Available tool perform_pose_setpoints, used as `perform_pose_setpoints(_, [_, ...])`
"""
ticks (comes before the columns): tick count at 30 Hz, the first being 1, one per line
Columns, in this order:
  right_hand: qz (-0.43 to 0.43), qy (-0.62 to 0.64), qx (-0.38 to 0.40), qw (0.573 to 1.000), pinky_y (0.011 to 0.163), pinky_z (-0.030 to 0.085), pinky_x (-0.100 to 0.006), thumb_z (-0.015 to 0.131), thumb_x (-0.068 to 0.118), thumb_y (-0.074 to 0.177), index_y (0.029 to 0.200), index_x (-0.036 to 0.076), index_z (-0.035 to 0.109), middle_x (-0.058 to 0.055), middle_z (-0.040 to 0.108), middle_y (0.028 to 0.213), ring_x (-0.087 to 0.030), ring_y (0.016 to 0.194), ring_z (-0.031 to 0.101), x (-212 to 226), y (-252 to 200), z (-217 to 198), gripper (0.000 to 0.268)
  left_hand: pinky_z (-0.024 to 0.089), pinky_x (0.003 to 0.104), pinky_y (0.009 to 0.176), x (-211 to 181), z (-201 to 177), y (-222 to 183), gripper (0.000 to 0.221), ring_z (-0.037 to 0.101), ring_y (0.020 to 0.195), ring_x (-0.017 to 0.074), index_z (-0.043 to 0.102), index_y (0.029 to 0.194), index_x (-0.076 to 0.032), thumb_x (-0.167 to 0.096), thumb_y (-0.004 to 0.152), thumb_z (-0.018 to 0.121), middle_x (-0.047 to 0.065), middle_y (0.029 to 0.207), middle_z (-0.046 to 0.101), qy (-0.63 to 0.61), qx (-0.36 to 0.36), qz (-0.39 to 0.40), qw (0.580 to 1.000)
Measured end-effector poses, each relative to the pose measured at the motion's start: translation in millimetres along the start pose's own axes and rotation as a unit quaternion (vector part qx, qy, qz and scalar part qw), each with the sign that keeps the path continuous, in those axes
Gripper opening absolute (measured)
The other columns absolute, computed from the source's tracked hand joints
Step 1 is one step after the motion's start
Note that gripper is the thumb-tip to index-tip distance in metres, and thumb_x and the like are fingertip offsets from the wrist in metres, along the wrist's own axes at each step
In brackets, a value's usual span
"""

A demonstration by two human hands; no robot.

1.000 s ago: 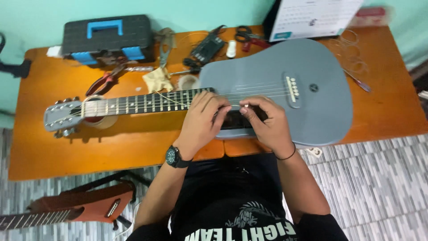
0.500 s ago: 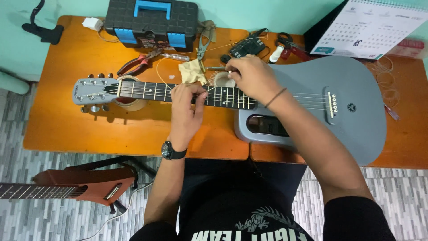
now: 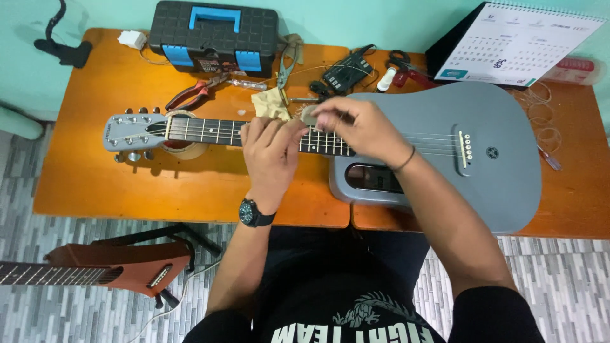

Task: Cleaning a guitar and preparing to replace its strings on a workbench.

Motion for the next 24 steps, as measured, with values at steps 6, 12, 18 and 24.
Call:
perform_pose_setpoints(6, [0.062, 0.109, -0.068, 0.99, 0.076, 0.057, -0.036, 0.073, 0.012, 0.098, 0.105, 0.004, 0.072, -0.014, 0.076, 0.088, -0.02, 0.081, 0.071, -7.3, -32.8, 4.7, 0.011, 0.054, 0.041, 0.086, -32.3, 17.2, 15.6, 0.015, 0.069, 0.095, 0.0343, 0.073, 0.11, -0.012, -0.006, 0.097, 0.073, 0.008, 0.097, 0.076, -0.173, 0.012, -0.033, 0.984])
perform_pose_setpoints(12, [-0.011, 0.011, -0.153, 0.988, 0.07, 0.061, -0.04, 0.079, 0.009, 0.094, 0.104, 0.007, 0.073, -0.015, 0.077, 0.091, -0.029, 0.085, 0.075, 1.8, -41.5, -22.5, 0.012, 0.054, 0.041, 0.093, -35.8, 35.4, 19.2, 0.013, 0.074, 0.097, 0.022, 0.052, 0.109, -0.006, 0.001, 0.103, 0.06, 0.011, 0.1, 0.077, -0.37, 0.034, -0.195, 0.908])
perform_pose_setpoints(18, [-0.164, -0.109, -0.175, 0.965, 0.078, 0.06, -0.042, 0.066, 0.003, 0.104, 0.12, 0.005, 0.07, -0.013, 0.067, 0.122, -0.037, 0.102, 0.068, 22.9, -37.5, -40.5, 0.017, 0.052, 0.039, 0.078, -35.8, 39.3, 16.5, 0.025, 0.068, 0.081, 0.0202, 0.037, 0.113, -0.009, 0.011, 0.102, 0.048, 0.009, 0.086, 0.066, -0.452, 0.126, -0.175, 0.866])
perform_pose_setpoints(24, [-0.26, -0.234, -0.082, 0.933, 0.084, 0.055, -0.041, 0.063, 0.014, 0.104, 0.118, 0.011, 0.073, -0.008, 0.071, 0.11, -0.029, 0.097, 0.066, -5.6, -34.4, -17.5, 0.017, 0.046, 0.034, 0.077, -44.8, 20.3, 13.8, 0.025, 0.05, 0.077, 0.0159, 0.034, 0.119, -0.007, 0.011, 0.103, 0.041, 0.007, 0.086, 0.057, -0.45, 0.223, -0.164, 0.849])
Point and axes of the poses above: each hand's wrist, its own y-axis towards the middle knuckle, its own z-axis out of the palm, x = y × z, the point moved 4 cm from there along y, towards the middle knuckle
